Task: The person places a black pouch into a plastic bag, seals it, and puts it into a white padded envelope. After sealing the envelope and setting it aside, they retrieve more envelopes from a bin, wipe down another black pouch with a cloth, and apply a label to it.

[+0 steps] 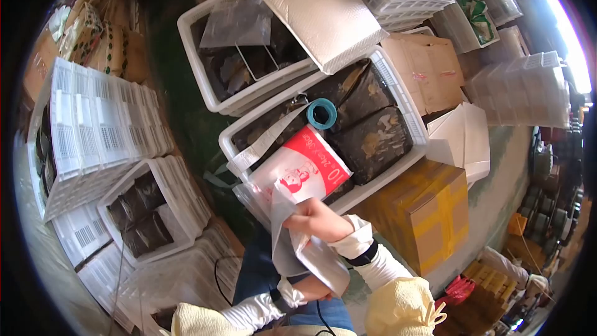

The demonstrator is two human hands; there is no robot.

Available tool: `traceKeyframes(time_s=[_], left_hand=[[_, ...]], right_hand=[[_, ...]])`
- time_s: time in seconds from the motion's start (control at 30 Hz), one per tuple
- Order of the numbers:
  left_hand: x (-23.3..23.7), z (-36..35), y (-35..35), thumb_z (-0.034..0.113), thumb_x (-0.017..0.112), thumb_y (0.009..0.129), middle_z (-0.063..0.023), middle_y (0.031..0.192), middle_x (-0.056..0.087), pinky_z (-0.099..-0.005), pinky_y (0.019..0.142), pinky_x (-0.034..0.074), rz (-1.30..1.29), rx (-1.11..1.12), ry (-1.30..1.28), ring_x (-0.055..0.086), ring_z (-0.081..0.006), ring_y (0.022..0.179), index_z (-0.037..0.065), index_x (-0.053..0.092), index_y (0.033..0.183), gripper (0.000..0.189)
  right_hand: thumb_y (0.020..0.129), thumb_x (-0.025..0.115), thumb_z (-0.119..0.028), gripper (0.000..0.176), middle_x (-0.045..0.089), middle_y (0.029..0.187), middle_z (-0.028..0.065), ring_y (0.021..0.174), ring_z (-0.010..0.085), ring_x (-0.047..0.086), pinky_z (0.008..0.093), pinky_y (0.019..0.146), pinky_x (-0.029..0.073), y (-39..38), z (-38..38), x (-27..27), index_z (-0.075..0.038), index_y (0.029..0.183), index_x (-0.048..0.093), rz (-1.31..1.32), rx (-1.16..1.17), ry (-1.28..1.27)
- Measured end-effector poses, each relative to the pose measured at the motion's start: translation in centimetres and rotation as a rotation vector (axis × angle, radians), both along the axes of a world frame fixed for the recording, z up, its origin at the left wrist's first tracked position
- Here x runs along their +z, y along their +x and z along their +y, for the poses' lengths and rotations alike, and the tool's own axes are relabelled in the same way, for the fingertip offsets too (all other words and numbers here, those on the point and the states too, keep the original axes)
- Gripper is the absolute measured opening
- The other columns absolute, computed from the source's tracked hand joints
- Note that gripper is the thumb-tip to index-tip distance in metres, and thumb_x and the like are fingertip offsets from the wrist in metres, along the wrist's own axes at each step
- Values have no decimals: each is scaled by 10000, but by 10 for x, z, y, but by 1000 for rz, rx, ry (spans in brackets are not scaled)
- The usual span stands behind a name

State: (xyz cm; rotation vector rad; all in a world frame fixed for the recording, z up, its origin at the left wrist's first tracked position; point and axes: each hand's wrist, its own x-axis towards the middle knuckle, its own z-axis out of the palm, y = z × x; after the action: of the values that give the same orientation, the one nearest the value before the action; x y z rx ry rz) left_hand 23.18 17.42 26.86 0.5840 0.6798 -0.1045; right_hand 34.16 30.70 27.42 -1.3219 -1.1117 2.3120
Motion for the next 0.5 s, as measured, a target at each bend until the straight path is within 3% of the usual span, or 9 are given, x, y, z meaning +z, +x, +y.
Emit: traceKeyframes(time_s=[0.07, 0.13, 0.17, 0.2, 0.23, 0.27, 0.33, 0.37, 0.5], left_hand=[[-14, 1, 5, 187, 510, 830, 23, 582, 498, -194, 377, 332, -60, 67, -36, 442, -53, 434, 72, 596, 849, 144], [-15, 8, 1, 137, 532, 809, 11, 567, 505, -182, 376, 337, -65, 89, -80, 460, -52, 438, 48, 597, 824, 111], [-18, 7, -1, 132, 528, 810, 9, 557, 499, -181, 374, 335, -101, 89, -90, 458, -53, 433, 43, 596, 821, 113], [-25, 3, -1, 128, 524, 811, 8, 546, 494, -180, 371, 334, -138, 90, -102, 456, -54, 428, 37, 595, 817, 116], [-30, 3, -1, 123, 519, 812, 7, 536, 488, -179, 369, 333, -175, 95, -111, 454, -55, 423, 32, 594, 814, 118], [-22, 8, -5, 137, 502, 824, -5, 600, 524, -185, 405, 364, -170, 98, -141, 485, -55, 479, 22, 588, 864, 149], [-22, 0, 3, 158, 503, 833, -9, 633, 537, -185, 424, 373, -179, 133, -153, 493, -56, 502, 22, 581, 890, 166], [-22, -5, 7, 168, 503, 838, -12, 650, 543, -185, 433, 378, -180, 152, -159, 498, -56, 514, 22, 578, 902, 176], [-25, -17, 24, 210, 505, 857, -21, 717, 568, -185, 471, 397, -184, 200, -175, 515, -57, 560, 22, 564, 953, 219]], right_hand=[[890, 501, -167, 219, 612, 768, 91, 669, 168, 626, 291, 642, 514, 17, -11, 3, 42, 876, 563, 117, -216, -88], [876, 462, -60, 202, 588, 1017, 179, 923, 306, 603, 416, 854, 473, 65, -51, -20, 36, 1046, 516, 453, -662, -114], [811, 461, 14, 294, 580, 1080, 166, 1026, 275, 564, 403, 916, 433, 82, -73, -21, 27, 1100, 509, 229, -753, 59], [726, 482, 59, 498, 519, 1210, 139, 1145, 260, 495, 383, 979, 375, 103, -104, -34, 1, 1219, 449, -115, -528, 216], [650, 526, 74, 702, 404, 1342, 132, 1265, 259, 369, 383, 1033, 298, 108, -136, -39, -18, 1323, 347, -209, -366, 292], [630, 620, 51, 790, 350, 1364, 168, 1273, 308, 331, 398, 1040, 283, 104, -151, -30, -28, 1353, 310, -454, -59, 489], [652, 745, -157, 911, 271, 1390, 240, 1301, 402, 234, 440, 1055, 231, 76, -198, -41, -23, 1386, 222, -434, -99, 600], [744, 664, -382, 859, 295, 1374, 253, 1303, 385, 248, 437, 1053, 233, 58, -214, -52, -11, 1381, 224, -438, -182, 685], [795, 636, -312, 615, 414, 1221, 181, 1147, 293, 357, 375, 956, 304, 12, -249, -68, 0, 1248, 359, -532, -697, 479]])
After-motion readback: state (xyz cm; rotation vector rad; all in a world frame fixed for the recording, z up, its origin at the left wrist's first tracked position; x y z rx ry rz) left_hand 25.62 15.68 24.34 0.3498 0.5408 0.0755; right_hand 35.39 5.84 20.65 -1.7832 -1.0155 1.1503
